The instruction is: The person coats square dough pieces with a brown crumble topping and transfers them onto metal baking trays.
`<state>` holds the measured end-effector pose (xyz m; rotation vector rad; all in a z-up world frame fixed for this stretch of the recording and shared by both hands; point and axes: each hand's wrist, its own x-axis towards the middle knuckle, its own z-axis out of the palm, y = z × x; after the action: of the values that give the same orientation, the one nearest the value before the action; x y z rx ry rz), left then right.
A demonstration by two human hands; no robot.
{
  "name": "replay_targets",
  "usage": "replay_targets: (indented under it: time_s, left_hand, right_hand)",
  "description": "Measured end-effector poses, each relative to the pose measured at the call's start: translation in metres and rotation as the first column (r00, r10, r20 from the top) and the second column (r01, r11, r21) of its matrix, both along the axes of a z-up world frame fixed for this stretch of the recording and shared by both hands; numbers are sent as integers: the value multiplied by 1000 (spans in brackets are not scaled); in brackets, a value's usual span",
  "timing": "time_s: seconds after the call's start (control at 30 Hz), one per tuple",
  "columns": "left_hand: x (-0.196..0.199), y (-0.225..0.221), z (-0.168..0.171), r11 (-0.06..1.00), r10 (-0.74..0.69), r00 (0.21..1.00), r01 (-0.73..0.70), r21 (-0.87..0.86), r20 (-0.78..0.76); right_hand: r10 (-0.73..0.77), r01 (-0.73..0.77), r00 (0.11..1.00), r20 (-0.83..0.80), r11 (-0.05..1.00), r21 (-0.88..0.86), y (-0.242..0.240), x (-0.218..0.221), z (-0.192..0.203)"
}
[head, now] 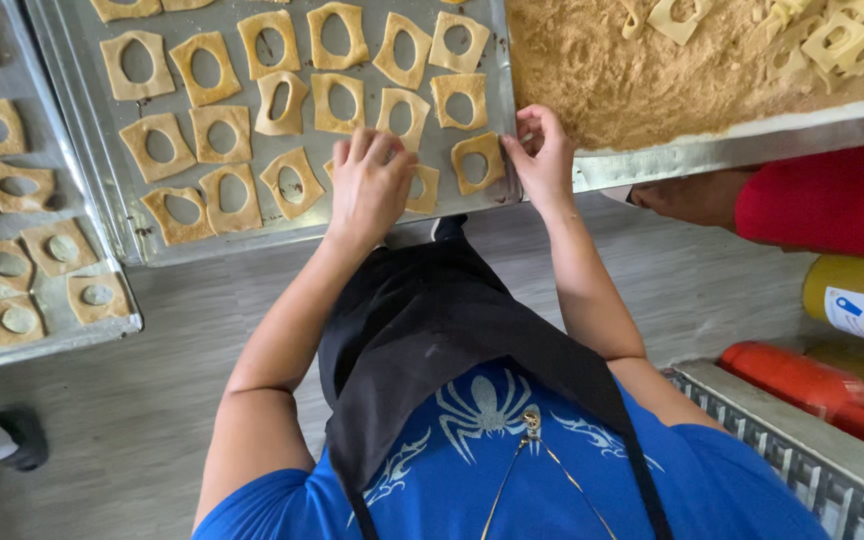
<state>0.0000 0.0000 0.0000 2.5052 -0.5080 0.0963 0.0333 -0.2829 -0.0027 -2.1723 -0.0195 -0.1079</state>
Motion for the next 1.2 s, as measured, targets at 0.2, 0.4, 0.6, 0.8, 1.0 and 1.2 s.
replay_targets:
  time_s: [0.2,0.4,0.6,0.8,1.0,1.2]
  left_hand:
    - [-9,46,47,937,349,922,-337,-96,168]
    - [-22,164,43,647,732,651,-757,97,199]
    - [-50,192,42,630,715,642,-763,-145,-277]
    - [-79,199,21,468,672,653,-741,-482,-350]
    - [-151,208,32,132,849,390,-810,-571,-358]
    - [-212,243,12,-124,918,173,-732,-670,-358]
  right_hand:
    - [-87,86,983,-165,996,-16,5,3,2]
    - [29,-28,999,-22,999,33,-18,-7,12]
    - [70,-28,984,-163,967,252,-41,-6,35]
    - [21,-10,996,-88,993,121,-31,13,32]
    - [379,-374,925,-10,917,135,50,113,46]
    - [625,-625,781,1,780,29,232,207,39]
